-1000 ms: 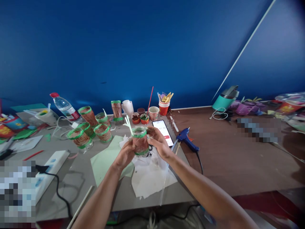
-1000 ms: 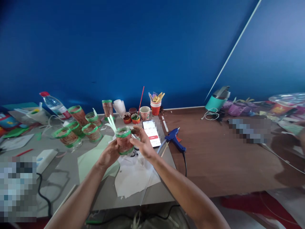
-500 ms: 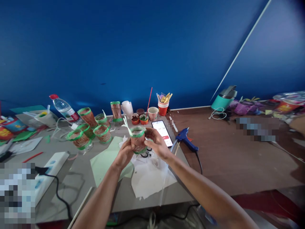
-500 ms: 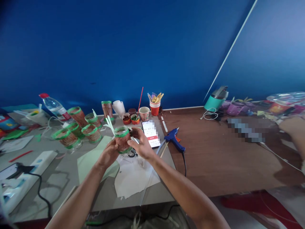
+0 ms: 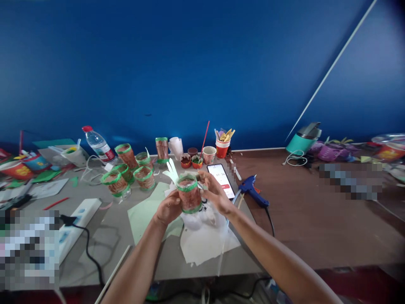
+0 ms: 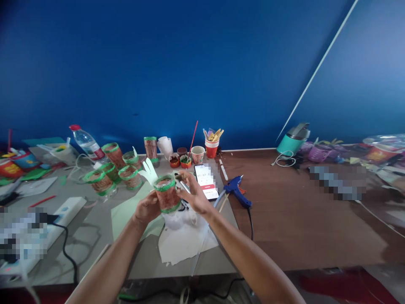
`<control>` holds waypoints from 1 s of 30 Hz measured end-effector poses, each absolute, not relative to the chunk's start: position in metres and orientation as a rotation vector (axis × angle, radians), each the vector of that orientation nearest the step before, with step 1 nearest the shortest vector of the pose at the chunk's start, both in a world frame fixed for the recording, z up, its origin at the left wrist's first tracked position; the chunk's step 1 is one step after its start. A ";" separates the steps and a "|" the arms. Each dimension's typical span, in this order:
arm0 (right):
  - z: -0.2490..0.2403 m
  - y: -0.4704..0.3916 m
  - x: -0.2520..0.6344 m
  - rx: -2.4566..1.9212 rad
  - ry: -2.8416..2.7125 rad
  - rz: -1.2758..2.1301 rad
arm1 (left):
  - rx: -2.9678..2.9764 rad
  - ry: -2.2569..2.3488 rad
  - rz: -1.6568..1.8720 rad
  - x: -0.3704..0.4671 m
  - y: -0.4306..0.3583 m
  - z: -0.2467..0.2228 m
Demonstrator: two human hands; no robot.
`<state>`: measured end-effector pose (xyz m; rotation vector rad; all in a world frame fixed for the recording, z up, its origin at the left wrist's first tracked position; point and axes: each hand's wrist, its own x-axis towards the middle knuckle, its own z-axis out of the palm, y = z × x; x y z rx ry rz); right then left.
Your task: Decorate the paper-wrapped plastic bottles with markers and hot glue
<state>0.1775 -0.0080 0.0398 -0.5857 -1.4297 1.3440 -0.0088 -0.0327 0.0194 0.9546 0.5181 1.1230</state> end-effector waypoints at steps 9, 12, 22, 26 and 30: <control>0.044 -0.015 0.181 -0.506 -1.487 1.434 | 0.952 0.503 1.033 -0.009 -0.034 0.018; 0.045 -0.016 0.183 -0.550 -1.495 1.430 | 0.971 0.529 1.029 -0.010 -0.034 0.016; 0.036 -0.012 0.180 -0.556 -1.485 1.214 | 1.054 0.576 1.199 0.002 -0.030 0.028; 0.034 -0.014 0.179 -0.669 -1.504 1.125 | 1.031 0.605 1.280 0.003 -0.028 0.027; 0.033 -0.014 0.179 -0.691 -1.561 1.039 | 1.008 0.608 1.339 0.002 -0.027 0.027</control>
